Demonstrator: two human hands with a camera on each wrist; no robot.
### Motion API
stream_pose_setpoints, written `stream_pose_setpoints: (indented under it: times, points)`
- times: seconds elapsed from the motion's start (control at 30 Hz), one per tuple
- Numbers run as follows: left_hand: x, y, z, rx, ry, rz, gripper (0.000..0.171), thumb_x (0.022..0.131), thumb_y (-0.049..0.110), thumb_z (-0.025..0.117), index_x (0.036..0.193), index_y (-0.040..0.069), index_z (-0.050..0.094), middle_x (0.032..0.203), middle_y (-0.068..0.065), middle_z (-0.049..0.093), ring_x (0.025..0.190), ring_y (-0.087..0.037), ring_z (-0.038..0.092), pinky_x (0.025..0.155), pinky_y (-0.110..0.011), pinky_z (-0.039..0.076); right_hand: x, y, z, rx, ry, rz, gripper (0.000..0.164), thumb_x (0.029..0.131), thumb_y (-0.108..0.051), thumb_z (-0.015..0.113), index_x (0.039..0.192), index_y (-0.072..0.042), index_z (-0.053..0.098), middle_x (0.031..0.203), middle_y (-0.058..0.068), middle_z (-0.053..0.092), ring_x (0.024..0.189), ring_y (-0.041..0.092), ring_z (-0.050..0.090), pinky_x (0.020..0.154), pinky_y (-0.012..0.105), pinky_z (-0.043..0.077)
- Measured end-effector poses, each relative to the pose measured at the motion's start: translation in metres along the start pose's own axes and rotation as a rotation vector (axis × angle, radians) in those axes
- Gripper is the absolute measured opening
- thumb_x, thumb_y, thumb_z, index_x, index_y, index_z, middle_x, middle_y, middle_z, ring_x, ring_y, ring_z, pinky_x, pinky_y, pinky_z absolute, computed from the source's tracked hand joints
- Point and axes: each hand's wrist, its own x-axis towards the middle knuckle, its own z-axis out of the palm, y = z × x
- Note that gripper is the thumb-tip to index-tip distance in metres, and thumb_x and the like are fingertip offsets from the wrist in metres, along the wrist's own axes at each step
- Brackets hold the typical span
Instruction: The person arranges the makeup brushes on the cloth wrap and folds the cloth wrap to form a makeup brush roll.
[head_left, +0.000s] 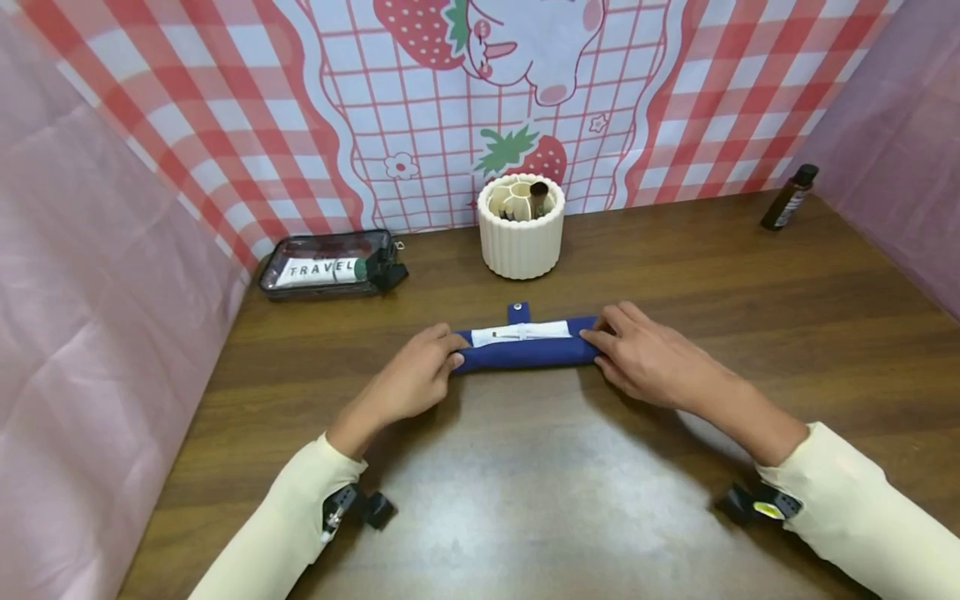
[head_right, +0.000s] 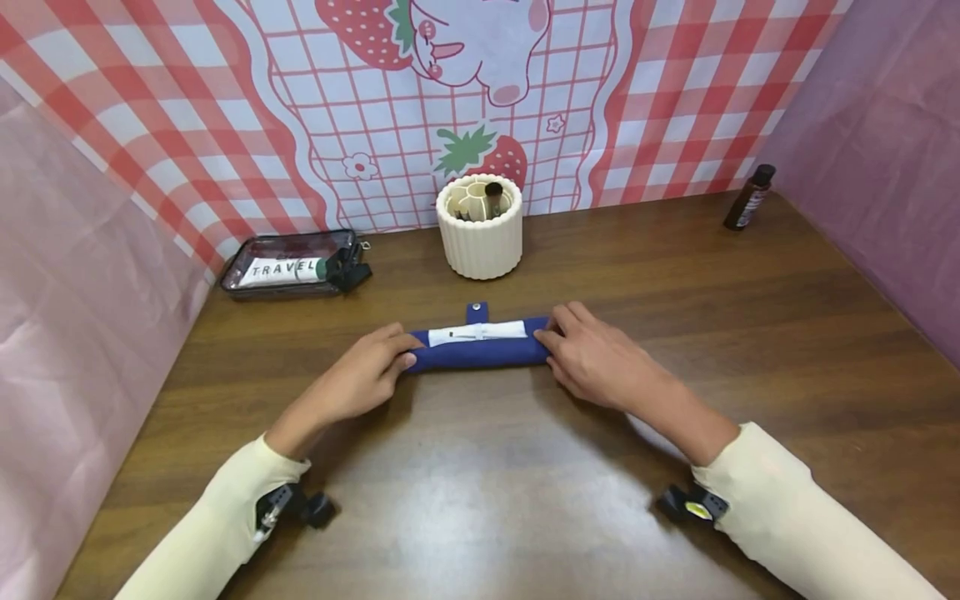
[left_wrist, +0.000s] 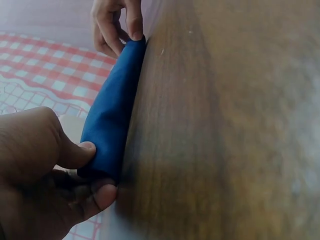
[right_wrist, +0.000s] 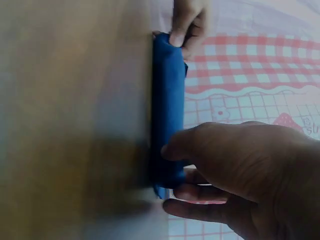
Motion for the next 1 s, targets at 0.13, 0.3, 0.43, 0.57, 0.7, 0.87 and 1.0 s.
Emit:
stream_pose_setpoints:
  times: [0.13,0.3,0.43,0.57,0.7,0.87,1.0]
  points:
    - [0.001,-0.003,0.004,-0.138,0.044,-0.074,0.021,0.098,-0.001,0.058,0.119,0.004,0.056,0.097,-0.011,0.064,0.089,-0.023,0.062,0.078,-0.041,0.051,0.003,0.007,-0.002,0.016,-0.059,-0.009,0.04,0.092,-0.021,0.071,0.126,0.002,0.067,0.102,0.013,0.056,0.094,0.025,0.05,0.076,0.038,0.048]
    - [0.002,-0.005,0.004,-0.183,0.088,-0.102,0.025,0.097,-0.001,0.06,0.117,0.011,0.05,0.088,-0.009,0.061,0.079,-0.021,0.059,0.068,-0.038,0.049,0.007,0.014,-0.004,0.052,-0.064,-0.032,0.037,0.094,-0.02,0.069,0.124,0.001,0.067,0.102,0.01,0.06,0.092,0.021,0.053,0.077,0.038,0.05]
    - [0.004,-0.006,0.004,-0.147,0.1,-0.094,0.022,0.097,-0.001,0.06,0.114,0.012,0.054,0.091,-0.006,0.06,0.077,-0.021,0.054,0.068,-0.038,0.045,0.01,0.019,-0.004,0.097,-0.043,-0.035,0.031,0.095,-0.018,0.068,0.121,-0.001,0.063,0.11,0.011,0.066,0.1,0.022,0.06,0.085,0.044,0.053]
    - [0.005,-0.007,0.003,-0.053,0.114,-0.087,0.014,0.1,0.01,0.061,0.114,0.011,0.06,0.103,-0.008,0.06,0.094,-0.026,0.054,0.082,-0.042,0.044,0.014,0.024,-0.002,0.107,-0.018,-0.025,0.026,0.095,-0.014,0.067,0.118,-0.002,0.061,0.109,0.011,0.067,0.099,0.022,0.062,0.083,0.043,0.054]
    - [0.005,-0.006,0.002,0.026,0.063,-0.1,0.019,0.101,0.031,0.061,0.111,0.015,0.064,0.117,-0.012,0.057,0.109,-0.03,0.049,0.09,-0.048,0.043,0.016,0.027,0.001,0.121,-0.02,0.01,0.022,0.095,-0.014,0.065,0.116,-0.005,0.062,0.112,0.012,0.065,0.104,0.024,0.059,0.087,0.044,0.052]
    - [0.008,-0.005,0.002,0.074,-0.009,-0.046,0.025,0.103,0.033,0.057,0.105,0.01,0.065,0.127,-0.015,0.059,0.117,-0.032,0.049,0.101,-0.048,0.038,0.018,0.03,0.002,0.175,-0.051,0.022,0.02,0.095,-0.009,0.064,0.113,-0.004,0.06,0.13,0.021,0.057,0.121,0.034,0.052,0.099,0.052,0.046]
    - [0.01,-0.003,0.002,0.073,-0.006,-0.024,0.022,0.102,0.027,0.06,0.103,0.006,0.067,0.118,-0.013,0.063,0.11,-0.03,0.053,0.098,-0.045,0.041,0.024,0.031,0.001,0.227,-0.113,0.037,0.02,0.095,-0.009,0.063,0.113,-0.004,0.057,0.13,0.022,0.056,0.117,0.033,0.053,0.097,0.052,0.046]
